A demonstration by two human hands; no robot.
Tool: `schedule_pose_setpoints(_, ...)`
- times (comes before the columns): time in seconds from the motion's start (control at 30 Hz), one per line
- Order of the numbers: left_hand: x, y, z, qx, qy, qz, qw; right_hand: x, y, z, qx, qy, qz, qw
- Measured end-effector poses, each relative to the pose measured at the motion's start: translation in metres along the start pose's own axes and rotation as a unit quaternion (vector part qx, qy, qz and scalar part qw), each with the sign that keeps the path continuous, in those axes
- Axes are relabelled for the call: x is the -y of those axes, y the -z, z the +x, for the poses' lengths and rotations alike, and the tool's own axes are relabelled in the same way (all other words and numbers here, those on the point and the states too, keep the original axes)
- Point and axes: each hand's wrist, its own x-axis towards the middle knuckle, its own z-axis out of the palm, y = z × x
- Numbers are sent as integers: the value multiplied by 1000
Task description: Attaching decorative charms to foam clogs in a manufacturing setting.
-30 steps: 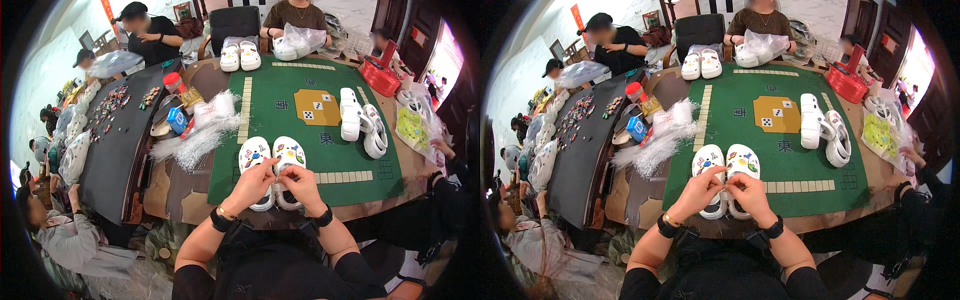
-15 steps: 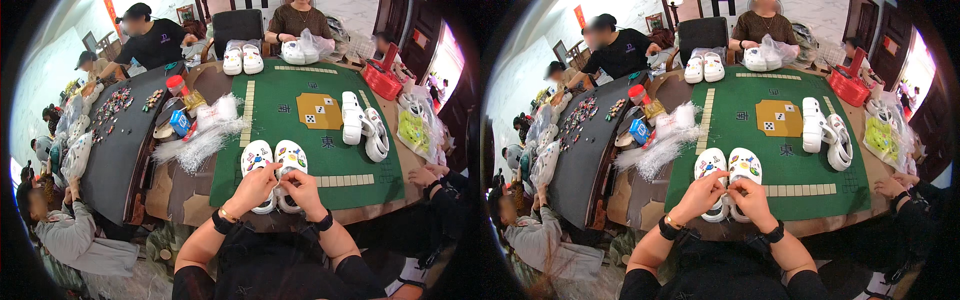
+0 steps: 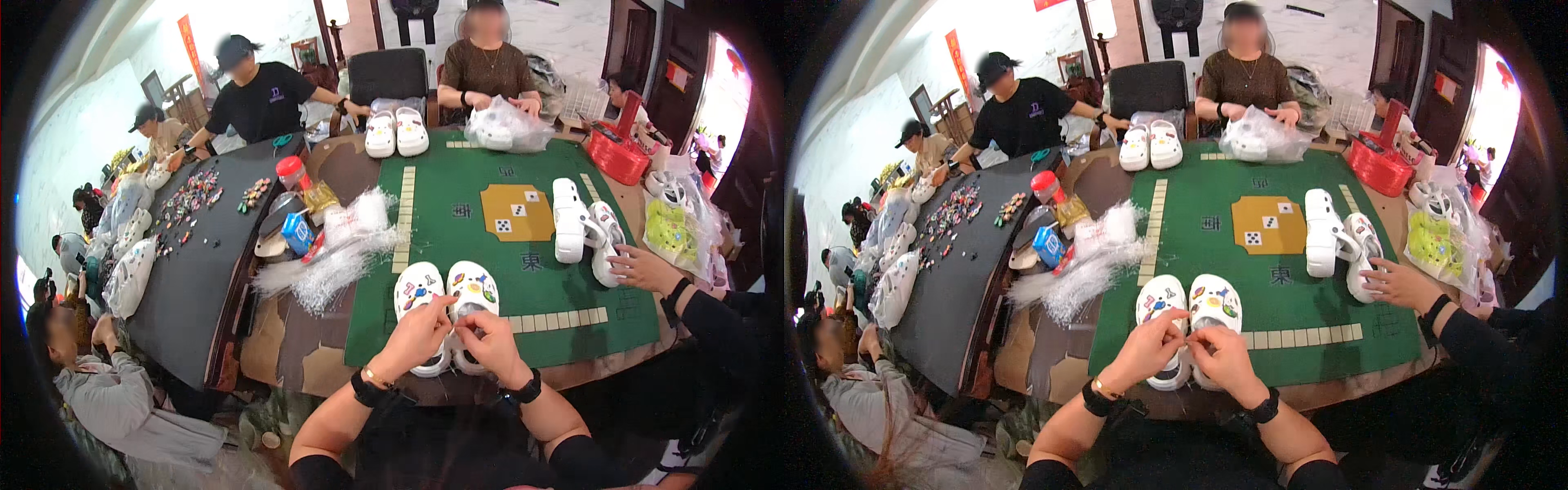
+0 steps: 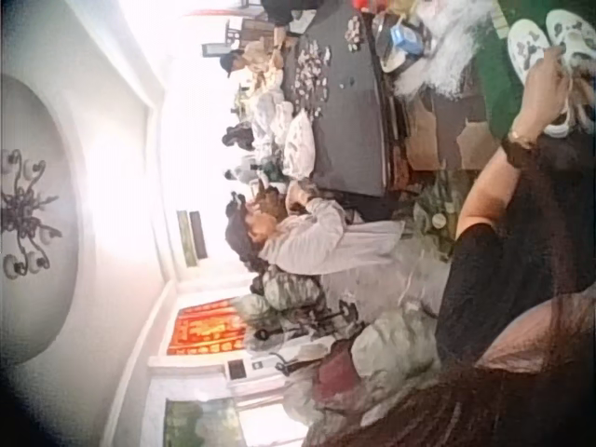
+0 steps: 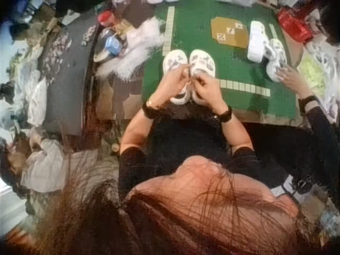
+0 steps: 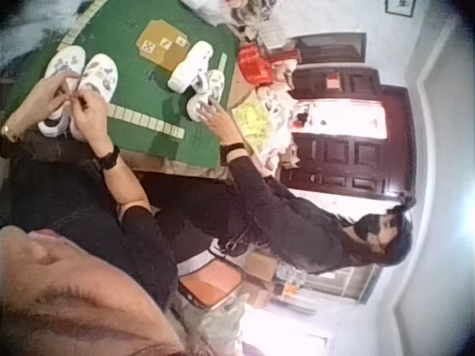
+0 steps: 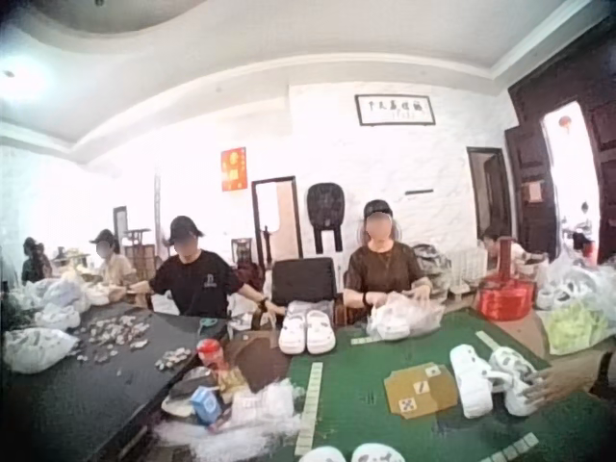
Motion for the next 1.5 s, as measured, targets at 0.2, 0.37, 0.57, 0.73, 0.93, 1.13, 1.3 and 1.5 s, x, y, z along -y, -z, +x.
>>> schedule_pose_setpoints(0.2, -3, -2, -4, -4, -9, -11, 1000, -1, -4, -1, 17, -77, 68, 995)
schedule_pose_setpoints(0.37, -3, -3, -4, -5, -24, 14, 1000, -3, -3, -2, 30, -70, 61, 995)
schedule_pose_setpoints(0.57, -2, -5, -3, -21, -59, 69, 996, -2, -1, -1, 44, -70, 57, 995)
schedule_pose_setpoints(0.73, -4, -6, -3, -28, -83, 90, 992, 3, -1, -1, 66, -94, 30, 993)
schedule_pose_setpoints(0.93, -7, -6, -8, -53, -44, 36, 997, -7, 0, -4, 34, -96, 109, 989)
schedule_pose_setpoints(1.13, 6, -12, -15, -45, -35, 28, 998, -10, -3, -4, 31, -78, 107, 991)
schedule_pose_setpoints(1.3, 15, -19, -15, -65, -77, 59, 993, -7, -3, -2, 46, -84, 94, 991)
schedule_pose_setpoints(1.5, 21, -24, -19, -66, -64, 59, 994, -8, -4, -1, 64, -78, 46, 994)
